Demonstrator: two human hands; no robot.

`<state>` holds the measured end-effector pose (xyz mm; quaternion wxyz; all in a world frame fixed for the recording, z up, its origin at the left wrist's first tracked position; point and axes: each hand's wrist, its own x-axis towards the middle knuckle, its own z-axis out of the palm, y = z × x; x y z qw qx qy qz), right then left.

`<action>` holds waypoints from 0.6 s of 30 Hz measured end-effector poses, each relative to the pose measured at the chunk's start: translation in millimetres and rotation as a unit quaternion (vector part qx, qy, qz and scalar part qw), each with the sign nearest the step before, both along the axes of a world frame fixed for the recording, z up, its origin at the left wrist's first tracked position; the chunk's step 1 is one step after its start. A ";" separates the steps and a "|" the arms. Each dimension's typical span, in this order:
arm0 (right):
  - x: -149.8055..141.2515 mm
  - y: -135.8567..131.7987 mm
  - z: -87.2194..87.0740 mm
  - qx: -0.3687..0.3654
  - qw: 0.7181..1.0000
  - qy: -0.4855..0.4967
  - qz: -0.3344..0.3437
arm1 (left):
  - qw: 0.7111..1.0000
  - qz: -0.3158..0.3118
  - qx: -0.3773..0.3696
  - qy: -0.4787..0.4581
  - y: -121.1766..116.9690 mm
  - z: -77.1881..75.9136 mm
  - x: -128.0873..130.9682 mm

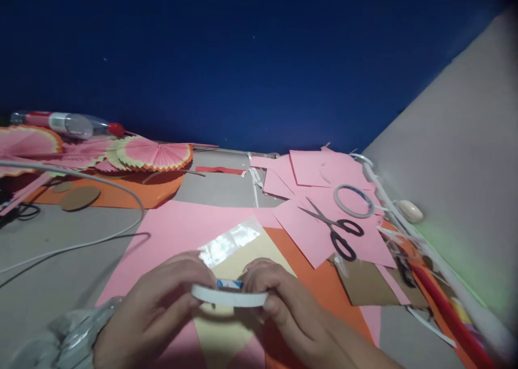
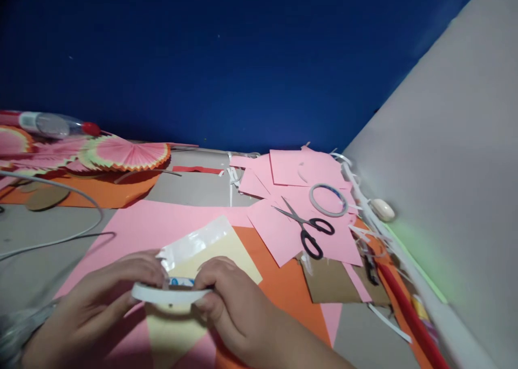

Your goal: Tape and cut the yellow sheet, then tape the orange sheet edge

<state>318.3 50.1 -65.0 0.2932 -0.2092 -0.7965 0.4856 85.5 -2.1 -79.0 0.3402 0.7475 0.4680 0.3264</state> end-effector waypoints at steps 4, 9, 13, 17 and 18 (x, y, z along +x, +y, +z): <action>1.4 0.5 -1.8 -0.025 0.997 -0.043 -0.060 | 0.998 -0.007 -0.069 -0.010 1.5 -1.6 -3.3; -3.7 4.1 0.7 0.050 0.998 -0.013 -0.035 | 0.999 -0.005 0.022 0.038 1.2 -1.4 0.0; -11.7 -0.5 -3.3 -0.110 0.992 0.050 -0.029 | 0.997 -0.007 0.055 0.045 0.0 2.9 6.8; -14.8 -0.8 -7.5 -0.250 0.957 0.140 -0.043 | 0.996 -0.063 0.052 0.043 4.2 10.3 9.1; -14.1 1.3 -8.0 -0.262 0.951 0.155 -0.058 | 0.996 -0.068 0.048 0.043 5.1 11.7 9.6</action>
